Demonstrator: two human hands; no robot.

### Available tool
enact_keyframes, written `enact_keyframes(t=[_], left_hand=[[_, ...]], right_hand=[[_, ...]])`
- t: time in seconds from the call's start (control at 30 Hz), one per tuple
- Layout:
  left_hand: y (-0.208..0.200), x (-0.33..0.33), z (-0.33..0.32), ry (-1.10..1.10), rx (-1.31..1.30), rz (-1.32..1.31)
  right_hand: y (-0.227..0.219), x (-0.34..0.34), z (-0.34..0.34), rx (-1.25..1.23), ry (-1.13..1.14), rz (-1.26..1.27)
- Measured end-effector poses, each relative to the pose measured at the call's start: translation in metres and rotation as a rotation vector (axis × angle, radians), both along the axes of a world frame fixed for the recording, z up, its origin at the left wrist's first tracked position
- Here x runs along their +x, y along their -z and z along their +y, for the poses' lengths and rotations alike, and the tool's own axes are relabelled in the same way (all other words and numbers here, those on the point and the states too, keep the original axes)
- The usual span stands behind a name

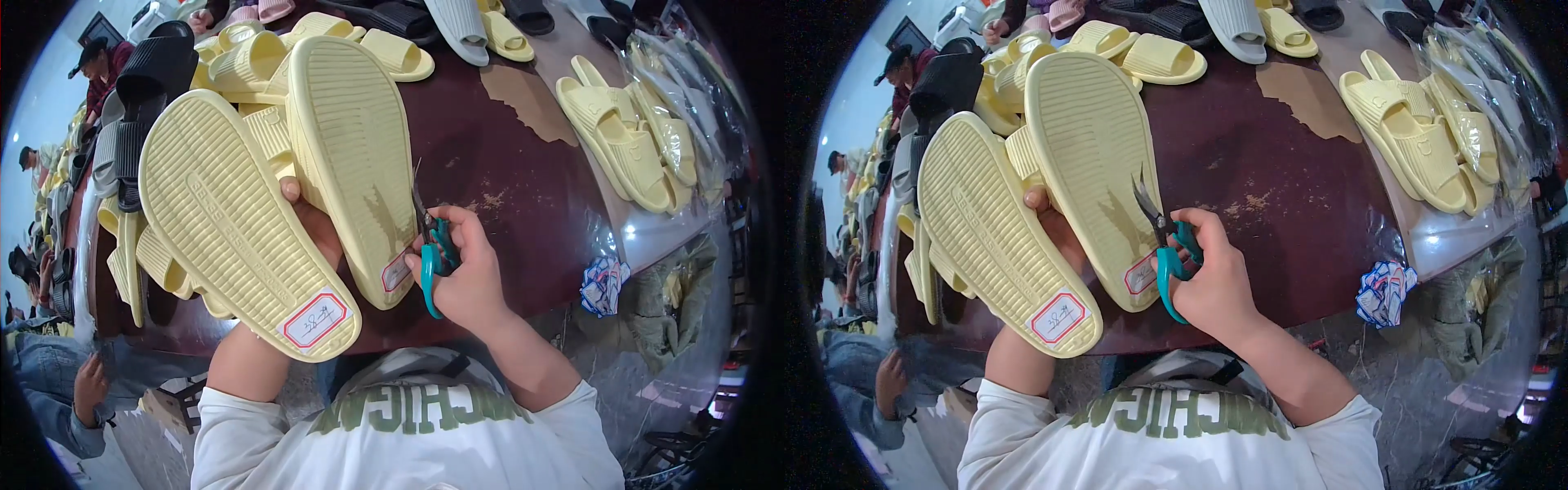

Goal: Trim excess material and threads from various slippers using scissors and inspect them for quality.

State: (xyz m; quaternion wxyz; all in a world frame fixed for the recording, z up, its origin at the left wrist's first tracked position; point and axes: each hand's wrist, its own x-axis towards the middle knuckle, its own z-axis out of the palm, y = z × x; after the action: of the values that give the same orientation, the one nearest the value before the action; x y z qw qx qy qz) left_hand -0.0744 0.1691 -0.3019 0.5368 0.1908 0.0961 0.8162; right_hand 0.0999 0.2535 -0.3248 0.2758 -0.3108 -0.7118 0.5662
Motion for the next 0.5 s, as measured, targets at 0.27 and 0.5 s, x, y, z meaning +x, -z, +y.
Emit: enact_keyframes(t=[0.27,0.5], left_hand=[[0.007,-0.01,-0.012,0.026,-0.015,-0.035],[0.012,-0.013,-0.014,0.096,0.06,-0.059]], right_hand=[[0.004,-0.004,-0.004,0.119,0.0,0.01],[0.004,-0.01,-0.007,0.097,0.011,0.007]])
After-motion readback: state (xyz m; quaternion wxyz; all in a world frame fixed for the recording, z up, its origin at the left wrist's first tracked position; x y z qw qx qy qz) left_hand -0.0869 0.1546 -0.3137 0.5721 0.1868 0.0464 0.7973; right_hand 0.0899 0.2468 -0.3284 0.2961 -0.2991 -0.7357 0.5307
